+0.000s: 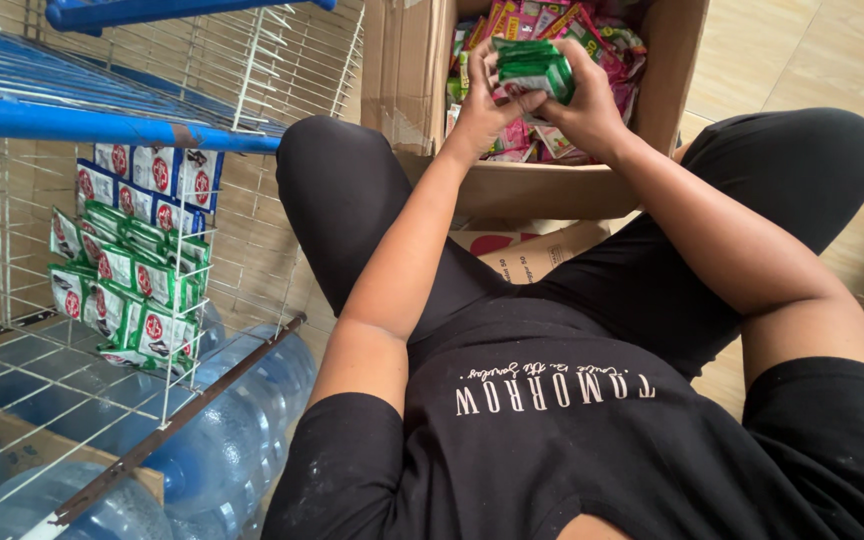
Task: The person sits on the floor of a shop next to a wire display rack and a cardboard box. They take small packaged soap and detergent sachets out of the box one at a time and hang or arrange them on the rack, later handling pink sachets from a blue basket and placing them onto the rack.
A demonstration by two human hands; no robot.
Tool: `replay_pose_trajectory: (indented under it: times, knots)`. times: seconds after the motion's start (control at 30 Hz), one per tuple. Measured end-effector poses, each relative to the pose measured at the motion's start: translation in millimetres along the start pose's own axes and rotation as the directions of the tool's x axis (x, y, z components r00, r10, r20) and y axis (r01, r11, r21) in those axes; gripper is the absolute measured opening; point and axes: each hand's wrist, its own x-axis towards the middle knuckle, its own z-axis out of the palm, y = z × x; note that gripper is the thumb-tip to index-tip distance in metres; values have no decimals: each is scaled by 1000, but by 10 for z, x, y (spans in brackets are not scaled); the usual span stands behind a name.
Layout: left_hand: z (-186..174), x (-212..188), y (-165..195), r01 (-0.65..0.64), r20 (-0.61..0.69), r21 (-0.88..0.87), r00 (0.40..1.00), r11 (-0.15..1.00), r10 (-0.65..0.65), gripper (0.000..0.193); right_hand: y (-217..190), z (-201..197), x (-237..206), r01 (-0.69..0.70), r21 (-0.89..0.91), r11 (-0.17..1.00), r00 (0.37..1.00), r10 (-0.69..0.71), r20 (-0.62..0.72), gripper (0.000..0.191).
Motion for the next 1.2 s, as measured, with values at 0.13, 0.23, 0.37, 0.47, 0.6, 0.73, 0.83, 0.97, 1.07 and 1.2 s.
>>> replay_pose_trajectory:
  times: [0.13, 0.23, 0.37, 0.47, 0.6, 0.73, 0.83, 0.97, 1.07, 1.2]
  knots:
    - [-23, -3, 16, 153, 23, 90, 988, 984, -155, 69, 94, 39, -7, -36, 251, 967, 999, 39, -8, 54]
    - [-48, -8, 77, 218, 15, 135, 975, 966, -222, 65, 115, 43, 11, -128, 459, 879, 990, 137, 13, 48]
    - [-34, -25, 126, 245, 81, 21, 966, 969, -246, 73, 118, 13, 32, -235, 601, 764, 958, 288, 9, 51]
    - [0, -56, 88, 214, 95, 117, 970, 970, -226, 77, 153, 15, 45, -293, 639, 711, 939, 341, 52, 48]
    - [38, -71, -3, 290, 87, 145, 949, 946, -304, 75, 245, 68, 40, -238, 474, 848, 971, 220, 94, 58]
    - [-9, -67, -14, 332, 68, 146, 936, 932, -344, 73, 318, 69, 17, -161, 346, 925, 984, 122, 132, 66]
    - [-29, -72, -15, 337, 27, 18, 941, 941, -338, 66, 333, 32, 18, -196, 303, 932, 977, 159, 142, 66]
    - [-42, -37, -6, 325, -36, -149, 942, 934, -333, 57, 318, -2, 78, -272, 493, 826, 961, 263, 90, 66]
    - [-100, -5, 120, 222, -92, -211, 965, 952, -246, 54, 312, -66, 167, -363, 467, 806, 920, 388, 46, 65]
    - [-356, -121, 585, 231, -135, -98, 961, 968, -243, 54, 362, -180, 303, -390, 508, 768, 897, 442, 21, 60]
